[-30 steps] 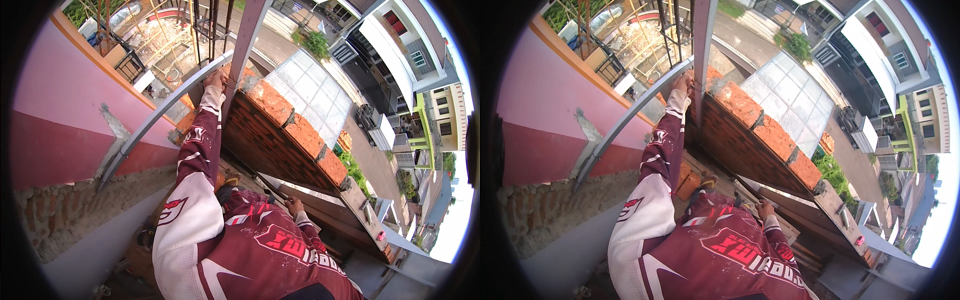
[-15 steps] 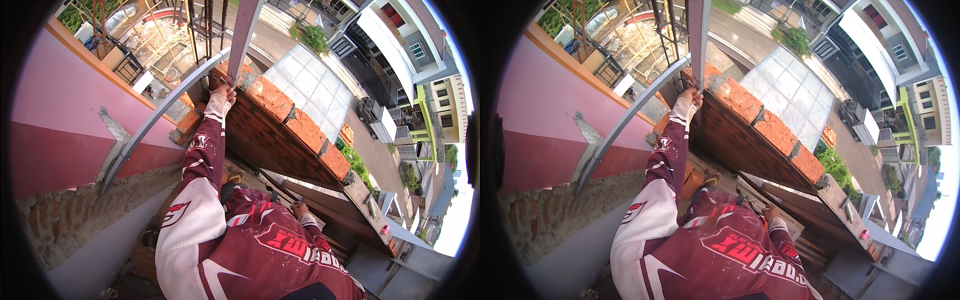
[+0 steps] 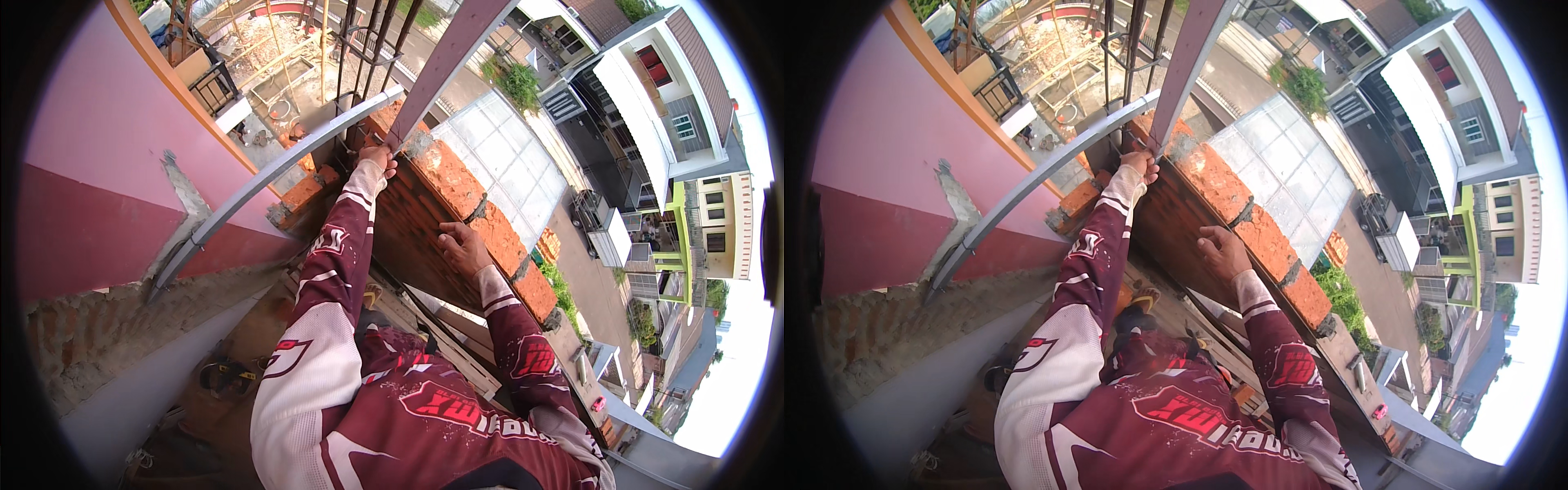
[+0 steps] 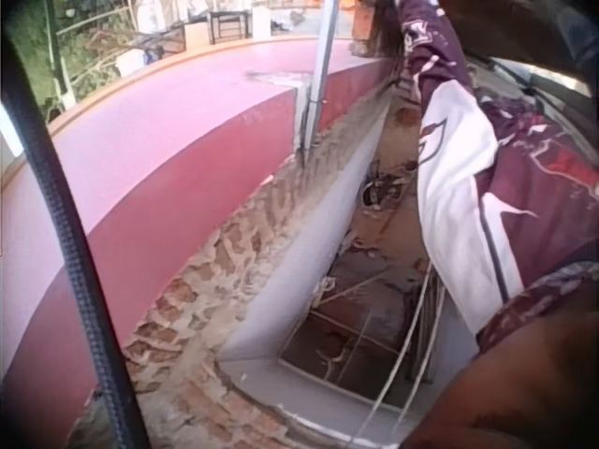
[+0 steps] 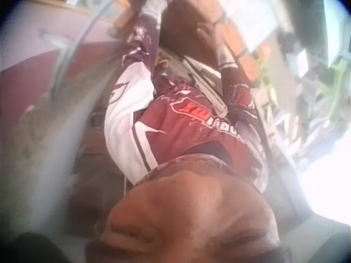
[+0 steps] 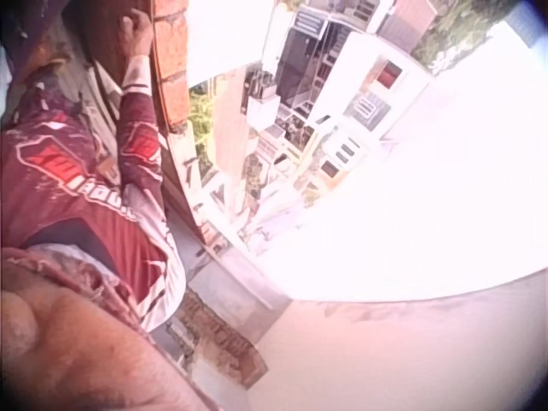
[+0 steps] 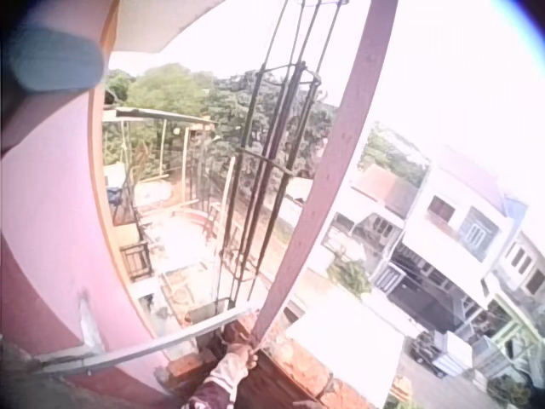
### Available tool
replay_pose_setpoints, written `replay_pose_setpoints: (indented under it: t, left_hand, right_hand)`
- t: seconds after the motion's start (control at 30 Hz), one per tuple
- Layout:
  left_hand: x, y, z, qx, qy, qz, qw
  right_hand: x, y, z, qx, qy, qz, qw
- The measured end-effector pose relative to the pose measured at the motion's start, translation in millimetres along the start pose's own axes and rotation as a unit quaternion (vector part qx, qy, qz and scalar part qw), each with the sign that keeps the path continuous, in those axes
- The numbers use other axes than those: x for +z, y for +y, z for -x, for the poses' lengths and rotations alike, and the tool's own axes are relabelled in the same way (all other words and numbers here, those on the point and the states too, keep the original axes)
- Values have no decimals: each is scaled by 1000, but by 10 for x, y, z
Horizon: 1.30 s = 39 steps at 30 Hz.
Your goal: The person scoops mortar from a bucket with a trowel and applies it to a brick wall. They place bricks onto the mortar, tap them into position, and use a spirit level to check alignment. The person removes excess mortar and continues building the wall.
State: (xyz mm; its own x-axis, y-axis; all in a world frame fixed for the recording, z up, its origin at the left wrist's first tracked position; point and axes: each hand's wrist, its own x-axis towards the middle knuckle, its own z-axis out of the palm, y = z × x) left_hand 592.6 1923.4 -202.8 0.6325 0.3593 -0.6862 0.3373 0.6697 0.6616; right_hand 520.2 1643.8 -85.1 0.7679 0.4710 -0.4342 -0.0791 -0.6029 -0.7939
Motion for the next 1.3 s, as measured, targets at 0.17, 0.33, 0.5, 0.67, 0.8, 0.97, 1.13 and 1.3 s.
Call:
replay_pose_setpoints:
  t: [0.17, 0.33, 0.5, 0.67, 0.8, 0.97, 1.13, 1.3]
  left_hand:
    - [50, 18, 133, -15, -15, 2, 1000]
    - [42, 38, 196, -18, -41, 23, 999]
    - [62, 177, 264, 68, 26, -44, 996]
    - [124, 123, 262, 79, -11, -9, 997]
    - [111, 110, 260, 86, 15, 62, 994]
    - [106, 77, 203, 66, 21, 104, 992]
    - [99, 15, 76, 45, 1, 94, 995]
    - [97, 25, 186, 26, -26, 152, 988]
  right_hand:
    - [20, -673, -1023, -33, 8, -87, 996]
    - [97, -890, -1811, 29, -1, -218, 976]
    - [70, -1015, -2064, 27, -53, -275, 960]
    - [-46, -898, -2361, -48, -132, -186, 972]
    - [73, -1130, -2348, -39, -121, -119, 985]
    - [100, -1101, -2351, -47, -99, -88, 990]
    - [153, -986, -2418, -85, 2, 41, 996]
    - [157, -847, -2258, -35, 112, 112, 987]
